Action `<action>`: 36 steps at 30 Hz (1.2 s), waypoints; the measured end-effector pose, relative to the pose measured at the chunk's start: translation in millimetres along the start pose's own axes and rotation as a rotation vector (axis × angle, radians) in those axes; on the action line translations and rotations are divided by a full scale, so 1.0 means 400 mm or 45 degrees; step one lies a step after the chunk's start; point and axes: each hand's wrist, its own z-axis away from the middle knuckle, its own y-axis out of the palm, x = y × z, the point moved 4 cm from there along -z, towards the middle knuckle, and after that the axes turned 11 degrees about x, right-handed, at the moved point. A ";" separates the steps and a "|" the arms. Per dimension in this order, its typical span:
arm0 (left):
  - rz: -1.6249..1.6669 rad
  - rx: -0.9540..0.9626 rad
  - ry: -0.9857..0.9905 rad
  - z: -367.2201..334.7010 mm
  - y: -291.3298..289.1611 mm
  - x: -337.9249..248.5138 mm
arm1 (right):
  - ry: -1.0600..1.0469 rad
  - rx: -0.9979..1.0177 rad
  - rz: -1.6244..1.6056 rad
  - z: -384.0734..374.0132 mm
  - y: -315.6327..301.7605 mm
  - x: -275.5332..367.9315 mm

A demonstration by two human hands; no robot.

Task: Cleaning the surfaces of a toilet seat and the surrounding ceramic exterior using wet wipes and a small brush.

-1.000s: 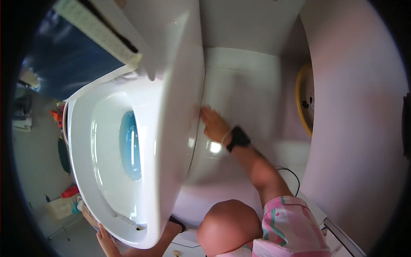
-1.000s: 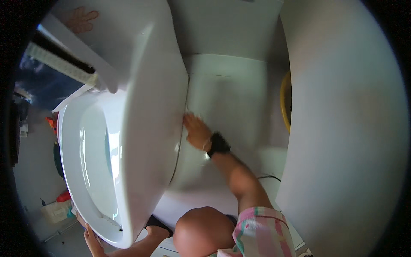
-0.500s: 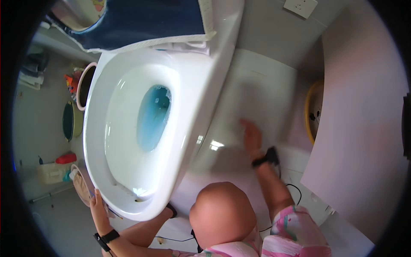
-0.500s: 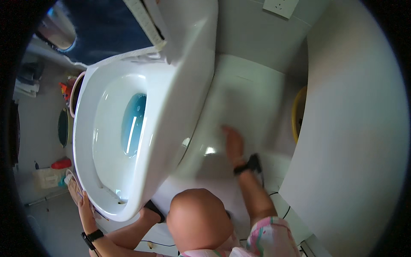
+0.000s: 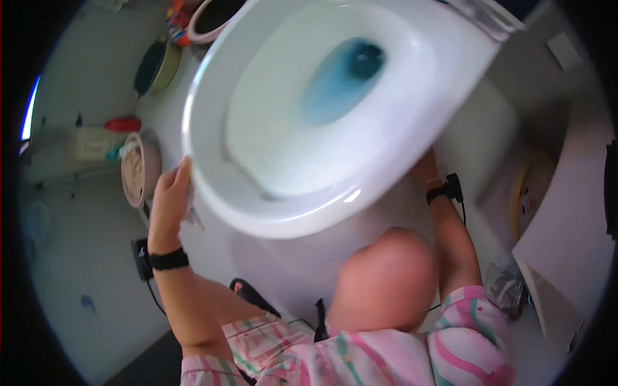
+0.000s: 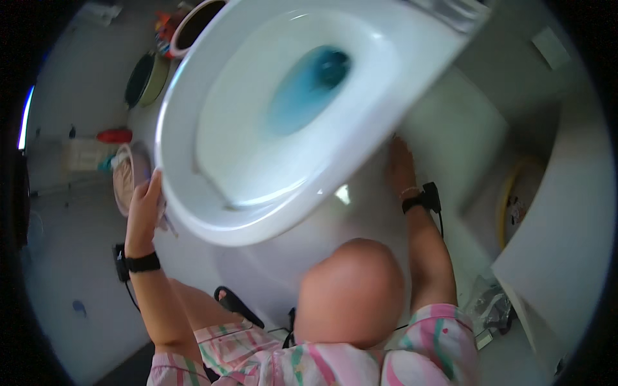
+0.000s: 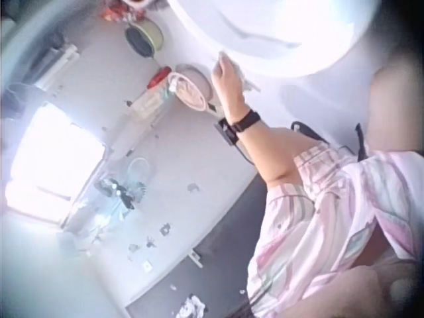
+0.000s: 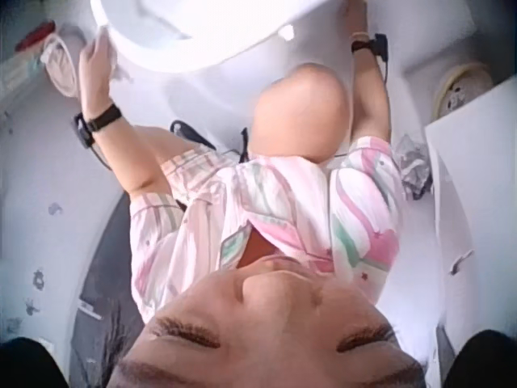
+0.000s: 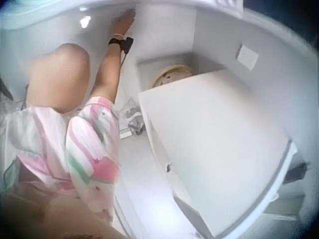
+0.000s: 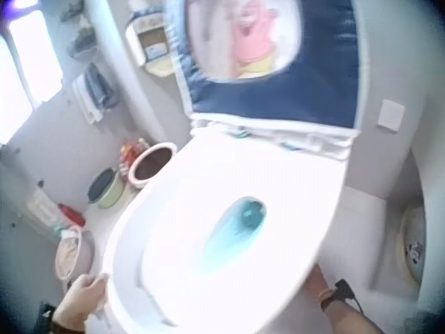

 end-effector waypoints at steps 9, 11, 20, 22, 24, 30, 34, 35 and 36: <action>0.050 0.166 0.249 0.036 -0.061 0.084 | -0.194 0.882 0.082 0.226 0.006 0.275; 0.040 0.196 0.293 0.051 -0.116 0.163 | -0.187 0.909 0.045 0.231 0.020 0.305; 0.091 0.016 0.193 0.164 -0.318 0.482 | -0.179 0.770 -0.391 0.211 0.100 0.248; 0.068 -0.019 0.125 0.195 -0.304 0.545 | -0.153 0.774 -0.419 0.200 0.080 0.273; 0.059 -0.100 0.145 0.235 -0.297 0.606 | -0.110 0.746 -0.462 0.196 0.088 0.315; 0.073 0.112 -0.121 0.326 -0.302 0.572 | -0.034 0.364 -0.238 0.118 -0.042 0.556; -0.170 0.367 -0.342 0.332 -0.197 0.579 | -0.219 0.241 -0.517 0.115 -0.144 0.678; -0.237 0.365 -0.262 0.333 -0.176 0.619 | -0.283 0.339 -0.675 0.117 -0.165 0.758; -0.308 0.364 -0.170 0.326 -0.161 0.670 | -0.346 0.426 -0.832 0.114 -0.192 0.836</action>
